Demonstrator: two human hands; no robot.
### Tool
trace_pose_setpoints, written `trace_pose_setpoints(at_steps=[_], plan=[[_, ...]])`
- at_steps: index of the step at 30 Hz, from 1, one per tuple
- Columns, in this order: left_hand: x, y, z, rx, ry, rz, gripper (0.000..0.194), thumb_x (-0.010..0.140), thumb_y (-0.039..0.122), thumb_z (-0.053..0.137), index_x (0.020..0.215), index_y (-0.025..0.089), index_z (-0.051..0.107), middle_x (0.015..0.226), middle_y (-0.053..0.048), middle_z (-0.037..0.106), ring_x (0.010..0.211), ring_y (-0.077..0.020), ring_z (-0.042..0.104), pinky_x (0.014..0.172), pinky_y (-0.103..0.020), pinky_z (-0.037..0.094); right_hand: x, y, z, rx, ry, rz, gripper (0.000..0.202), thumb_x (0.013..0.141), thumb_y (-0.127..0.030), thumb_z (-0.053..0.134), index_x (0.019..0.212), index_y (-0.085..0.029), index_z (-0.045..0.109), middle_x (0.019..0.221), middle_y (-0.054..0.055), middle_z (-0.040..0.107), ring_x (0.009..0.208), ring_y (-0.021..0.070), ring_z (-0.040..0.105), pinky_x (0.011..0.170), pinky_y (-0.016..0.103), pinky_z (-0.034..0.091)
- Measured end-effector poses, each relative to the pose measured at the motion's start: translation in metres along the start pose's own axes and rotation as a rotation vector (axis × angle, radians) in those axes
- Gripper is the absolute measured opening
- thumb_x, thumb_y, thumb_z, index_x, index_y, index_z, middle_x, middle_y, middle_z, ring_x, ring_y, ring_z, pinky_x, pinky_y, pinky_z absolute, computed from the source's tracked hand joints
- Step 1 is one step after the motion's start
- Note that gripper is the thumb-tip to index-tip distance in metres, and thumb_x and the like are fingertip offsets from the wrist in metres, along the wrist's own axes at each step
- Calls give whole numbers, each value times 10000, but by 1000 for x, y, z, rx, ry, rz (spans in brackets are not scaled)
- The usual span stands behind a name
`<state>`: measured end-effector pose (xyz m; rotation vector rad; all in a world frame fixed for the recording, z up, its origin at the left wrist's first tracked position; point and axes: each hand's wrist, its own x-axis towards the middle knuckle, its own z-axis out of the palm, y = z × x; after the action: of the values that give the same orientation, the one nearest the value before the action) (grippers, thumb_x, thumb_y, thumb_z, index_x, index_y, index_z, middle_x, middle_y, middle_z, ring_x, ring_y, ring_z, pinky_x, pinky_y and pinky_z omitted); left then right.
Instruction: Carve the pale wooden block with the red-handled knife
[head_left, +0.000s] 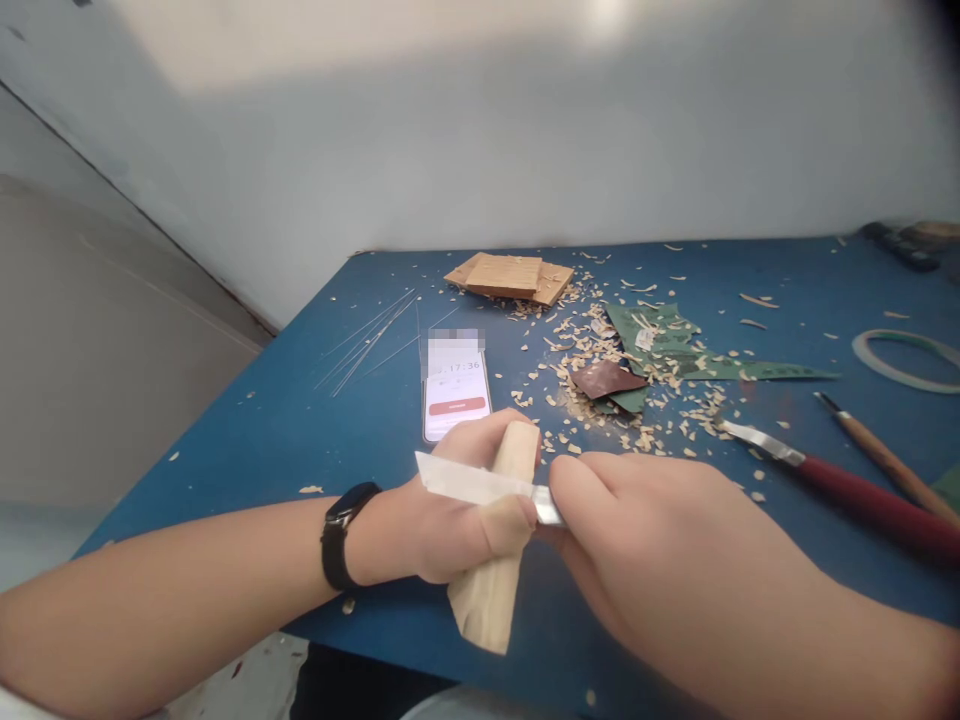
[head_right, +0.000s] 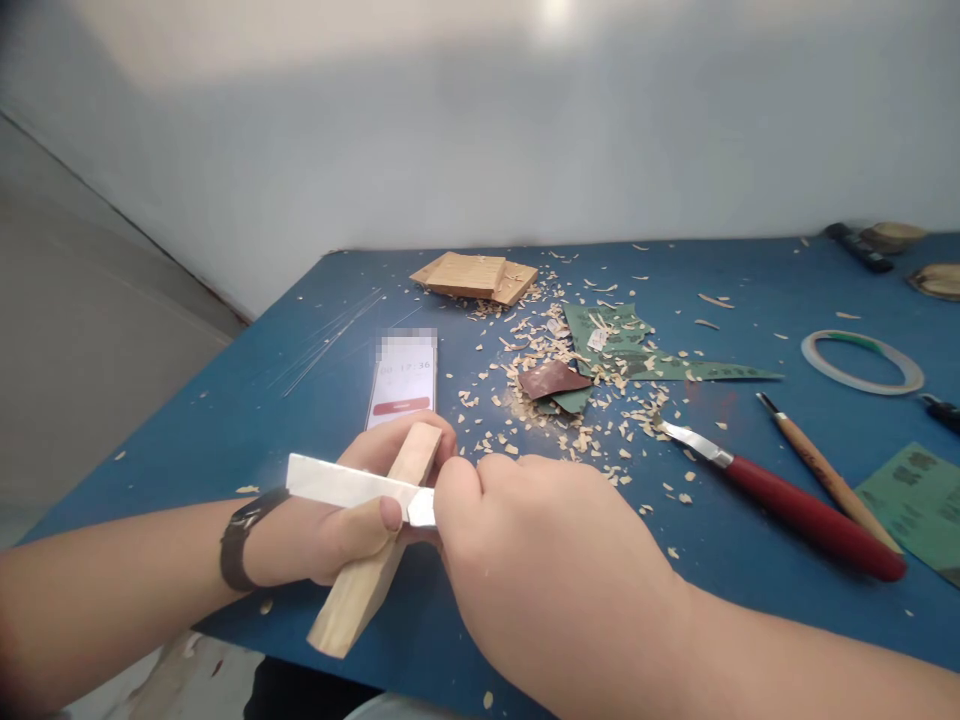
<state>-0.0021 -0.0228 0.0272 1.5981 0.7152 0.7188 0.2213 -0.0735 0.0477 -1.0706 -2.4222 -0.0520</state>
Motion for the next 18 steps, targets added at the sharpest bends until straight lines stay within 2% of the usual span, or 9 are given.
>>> trace_pose_setpoints(at_steps=[3,8,10,12,15,18], plan=[[-2,6,5,23,27,-36,435,935,625,740,977,217,595,814,-19,599,667,-180,525,597,-307,417,0,-4,0,-53,17,40,204,766,-115,559,734,-316,578,583,-24,563,415,211,520,412,415,308],[-3,5,10,-186,22,-67,481,935,658,779,960,220,583,830,6,574,645,-147,488,569,-275,404,3,-11,-4,-166,-55,74,273,660,-67,631,781,-310,606,644,2,650,483,234,629,429,406,411],[-1,-1,11,-208,35,-76,487,946,669,766,926,223,570,811,13,559,648,-148,472,570,-275,381,4,-11,-4,-194,-45,94,263,688,-64,643,782,-307,604,625,-4,636,464,232,619,420,400,416],[0,-8,11,-211,65,-64,481,978,666,720,879,224,557,776,20,517,655,-154,445,587,-286,362,4,-10,-2,-222,-29,136,230,772,-95,658,764,-310,578,595,-12,607,436,230,599,403,390,400],[-1,-16,11,-212,103,-45,477,1032,662,638,852,228,553,778,14,486,684,-170,420,632,-313,368,3,-6,4,-241,-26,183,222,875,-217,705,754,-317,547,574,-25,589,444,231,606,385,365,366],[-4,-13,10,-185,87,-57,502,1013,726,641,895,245,563,822,-1,520,699,-180,438,635,-321,378,2,-5,6,-231,-53,189,176,877,-328,719,766,-320,583,580,-47,596,459,221,614,398,355,372]])
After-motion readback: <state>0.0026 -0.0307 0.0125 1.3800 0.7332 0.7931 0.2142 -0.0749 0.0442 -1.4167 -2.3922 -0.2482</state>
